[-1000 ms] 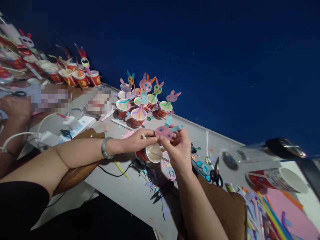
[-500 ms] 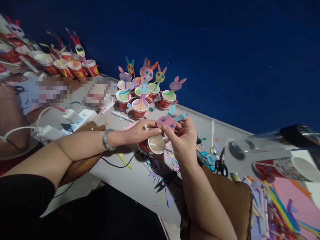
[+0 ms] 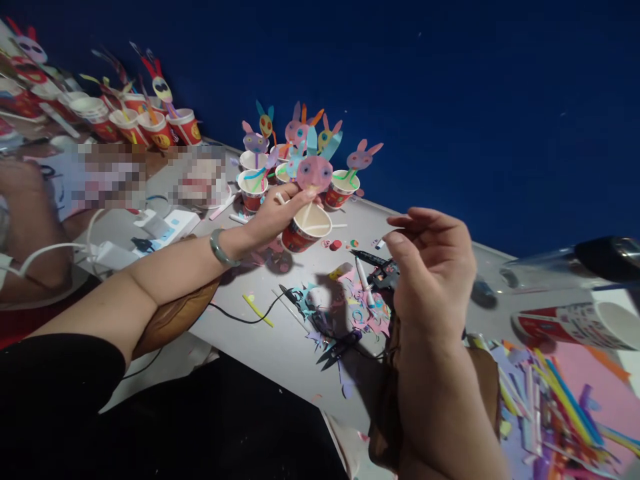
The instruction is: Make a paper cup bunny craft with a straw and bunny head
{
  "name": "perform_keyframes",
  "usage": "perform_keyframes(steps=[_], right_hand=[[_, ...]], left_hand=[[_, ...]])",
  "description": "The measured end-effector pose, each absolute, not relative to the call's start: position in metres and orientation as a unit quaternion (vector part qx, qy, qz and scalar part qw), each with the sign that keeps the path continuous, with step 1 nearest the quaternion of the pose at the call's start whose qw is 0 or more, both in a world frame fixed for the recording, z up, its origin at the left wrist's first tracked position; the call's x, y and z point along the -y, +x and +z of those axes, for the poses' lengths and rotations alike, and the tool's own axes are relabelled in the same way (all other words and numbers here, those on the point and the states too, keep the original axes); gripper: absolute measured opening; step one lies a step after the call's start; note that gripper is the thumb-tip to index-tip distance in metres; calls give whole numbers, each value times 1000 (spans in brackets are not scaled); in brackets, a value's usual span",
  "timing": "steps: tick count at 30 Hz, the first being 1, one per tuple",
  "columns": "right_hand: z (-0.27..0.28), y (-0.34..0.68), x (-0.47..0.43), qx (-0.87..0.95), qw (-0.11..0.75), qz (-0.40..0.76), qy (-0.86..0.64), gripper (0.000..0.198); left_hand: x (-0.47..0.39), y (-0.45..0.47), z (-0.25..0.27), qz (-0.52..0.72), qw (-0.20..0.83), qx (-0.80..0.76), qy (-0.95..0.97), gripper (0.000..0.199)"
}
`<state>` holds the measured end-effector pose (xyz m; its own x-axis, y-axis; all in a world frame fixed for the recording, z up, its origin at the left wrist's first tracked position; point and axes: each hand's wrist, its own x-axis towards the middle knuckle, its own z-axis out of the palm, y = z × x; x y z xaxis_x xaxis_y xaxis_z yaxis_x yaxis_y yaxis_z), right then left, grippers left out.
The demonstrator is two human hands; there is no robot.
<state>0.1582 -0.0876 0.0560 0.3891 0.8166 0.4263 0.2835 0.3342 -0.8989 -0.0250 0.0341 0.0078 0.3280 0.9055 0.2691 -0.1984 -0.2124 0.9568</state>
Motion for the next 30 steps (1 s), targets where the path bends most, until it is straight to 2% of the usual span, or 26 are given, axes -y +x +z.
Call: perform_keyframes(steps=[5,9,12,16,22,30], right_hand=[[40,155,102,555,517,238,-607,13],[15,136,106,692,321,283,-582,13],[-4,116,99,765,201,254,-557,17],[-23,94,79,773,88,188,-599,23],[-33,77,55,757,-12,137,-638,23],[-37,73,49,749,-21,140,-647,12]], left_hand=[[-38,-29,14,499,557,-285,599,44],[-37,-31,17,505,550,-289,599,37],[-38,-31,17,513,549,-295,590,35],[-38,-32,21,516,552,-301,581,36],[-39,-35,27,510,560,-305,577,39],[-41,-35,26,512,566,-291,578,32]])
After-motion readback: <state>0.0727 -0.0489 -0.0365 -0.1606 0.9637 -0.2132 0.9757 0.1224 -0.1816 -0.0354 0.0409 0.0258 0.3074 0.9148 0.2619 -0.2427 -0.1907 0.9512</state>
